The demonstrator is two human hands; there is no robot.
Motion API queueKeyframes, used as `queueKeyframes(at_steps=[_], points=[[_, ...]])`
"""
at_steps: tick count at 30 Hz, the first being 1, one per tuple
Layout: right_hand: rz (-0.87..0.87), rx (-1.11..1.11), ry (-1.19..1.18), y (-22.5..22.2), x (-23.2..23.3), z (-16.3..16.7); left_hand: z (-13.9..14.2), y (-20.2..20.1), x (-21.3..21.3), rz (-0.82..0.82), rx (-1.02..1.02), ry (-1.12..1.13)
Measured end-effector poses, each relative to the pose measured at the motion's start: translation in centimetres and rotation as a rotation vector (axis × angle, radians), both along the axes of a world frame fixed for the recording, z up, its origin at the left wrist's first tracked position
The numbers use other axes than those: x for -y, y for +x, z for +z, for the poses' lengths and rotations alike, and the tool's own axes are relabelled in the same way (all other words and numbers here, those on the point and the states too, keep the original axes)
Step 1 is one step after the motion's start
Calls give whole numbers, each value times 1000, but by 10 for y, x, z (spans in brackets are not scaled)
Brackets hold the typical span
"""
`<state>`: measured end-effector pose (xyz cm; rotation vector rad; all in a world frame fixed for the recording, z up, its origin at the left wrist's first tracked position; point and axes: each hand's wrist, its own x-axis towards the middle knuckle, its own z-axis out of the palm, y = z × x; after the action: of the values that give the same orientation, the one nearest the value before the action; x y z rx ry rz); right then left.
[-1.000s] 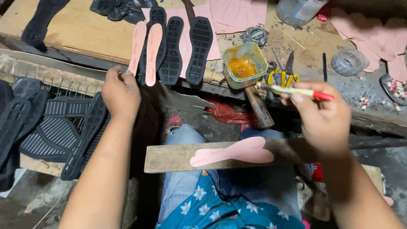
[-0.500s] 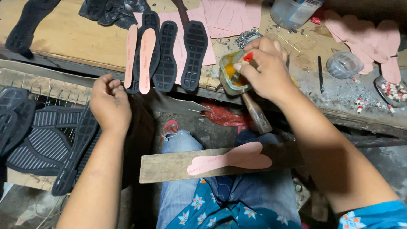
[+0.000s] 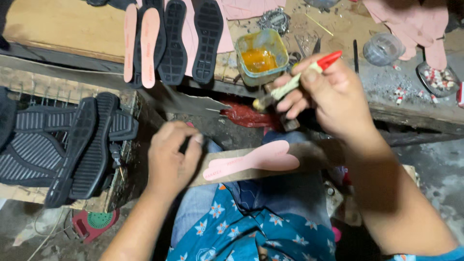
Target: The person applies adhesive to pink shoe insoles using a brush, then places each insole into a brown shoe upper and presses it into place. The finished shoes are placed on a shelf.
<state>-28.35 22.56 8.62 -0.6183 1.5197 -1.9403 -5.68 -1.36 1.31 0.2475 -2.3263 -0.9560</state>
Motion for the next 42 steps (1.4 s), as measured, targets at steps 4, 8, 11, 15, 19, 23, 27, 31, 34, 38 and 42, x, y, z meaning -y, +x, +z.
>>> queueKeyframes(at_steps=[4,8,11,15,19,23,27,31,34,38,42], points=[[58,-22,119,48,-38,-23,-2,23,-43,-182,204,-103],[-21,-42,299,61,-51,-60,-5,27,-53,-154,232,-103],[-29,-47,301,70,-56,-82,-8,26,-53,-149,229,-109],[18,-81,269,81,-52,-100,-10,24,-56,-138,204,-166],[31,-385,304,84,-61,-92,-9,23,-60,-105,202,-169],[-81,-519,581,85,-73,-69,-8,22,-60,-94,188,-166],[-280,-622,781,91,-62,-61,-6,22,-61,-92,194,-154],[-320,-741,787,99,-43,-68,-3,21,-61,-86,216,-129],[-338,-769,751,110,-28,-79,-3,23,-59,-102,205,-125],[-327,-718,629,124,-6,-93,-15,30,-50,-129,129,-34],[-313,-670,559,139,20,-98,-40,36,-33,-18,52,505]])
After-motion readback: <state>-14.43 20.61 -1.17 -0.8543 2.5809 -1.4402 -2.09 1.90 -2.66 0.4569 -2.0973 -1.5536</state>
